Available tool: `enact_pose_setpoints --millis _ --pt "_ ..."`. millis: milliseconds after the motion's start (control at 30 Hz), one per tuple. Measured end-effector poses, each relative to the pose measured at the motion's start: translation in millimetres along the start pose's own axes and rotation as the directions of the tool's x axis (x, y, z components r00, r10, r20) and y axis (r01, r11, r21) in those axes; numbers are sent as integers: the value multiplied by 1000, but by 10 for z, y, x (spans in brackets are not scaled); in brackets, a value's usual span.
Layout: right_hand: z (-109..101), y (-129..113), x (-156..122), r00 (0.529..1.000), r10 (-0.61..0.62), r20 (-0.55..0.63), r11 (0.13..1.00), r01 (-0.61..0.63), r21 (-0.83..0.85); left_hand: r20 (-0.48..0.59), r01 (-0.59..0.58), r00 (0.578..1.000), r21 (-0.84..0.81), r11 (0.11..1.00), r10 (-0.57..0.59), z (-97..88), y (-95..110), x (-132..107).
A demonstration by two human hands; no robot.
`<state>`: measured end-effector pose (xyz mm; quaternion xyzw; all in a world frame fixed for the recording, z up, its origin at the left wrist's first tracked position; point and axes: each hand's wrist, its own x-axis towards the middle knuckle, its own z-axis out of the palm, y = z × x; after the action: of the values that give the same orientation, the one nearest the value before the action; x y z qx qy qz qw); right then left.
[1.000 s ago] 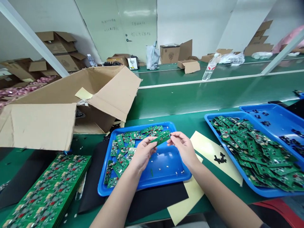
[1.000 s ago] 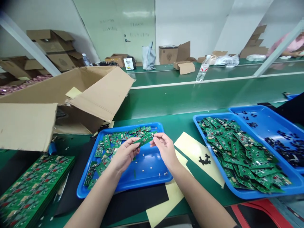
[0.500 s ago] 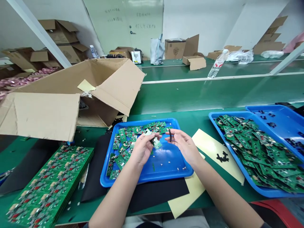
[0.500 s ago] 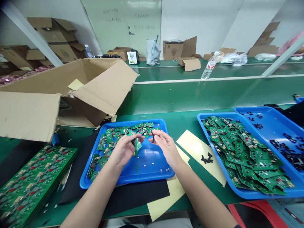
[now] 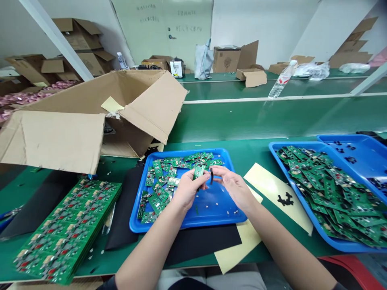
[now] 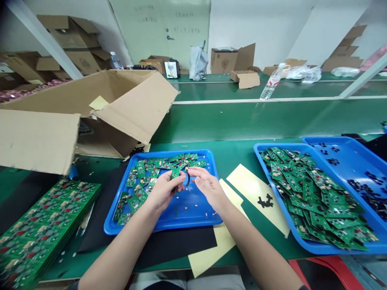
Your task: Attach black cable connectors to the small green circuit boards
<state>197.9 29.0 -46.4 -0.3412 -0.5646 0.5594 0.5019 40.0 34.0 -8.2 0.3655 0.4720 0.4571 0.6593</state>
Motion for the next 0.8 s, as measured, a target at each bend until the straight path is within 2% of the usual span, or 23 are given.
enact_pose_setpoints --millis 300,433,600,800 --pt "6 -9 -4 1000 7 17 999 -6 -44 13 -46 999 103 994 45 -4 -5 1" --pt "12 -62 -20 999 -47 -18 976 42 -216 47 -43 998 128 991 37 -15 -14 2" --pt "-3 -142 -27 955 -290 -53 800 212 -561 99 -5 995 126 992 -7 11 -17 -17" --pt "-67 -135 -17 926 -378 13 663 280 -694 130 56 989 109 993 -70 32 -6 -33"
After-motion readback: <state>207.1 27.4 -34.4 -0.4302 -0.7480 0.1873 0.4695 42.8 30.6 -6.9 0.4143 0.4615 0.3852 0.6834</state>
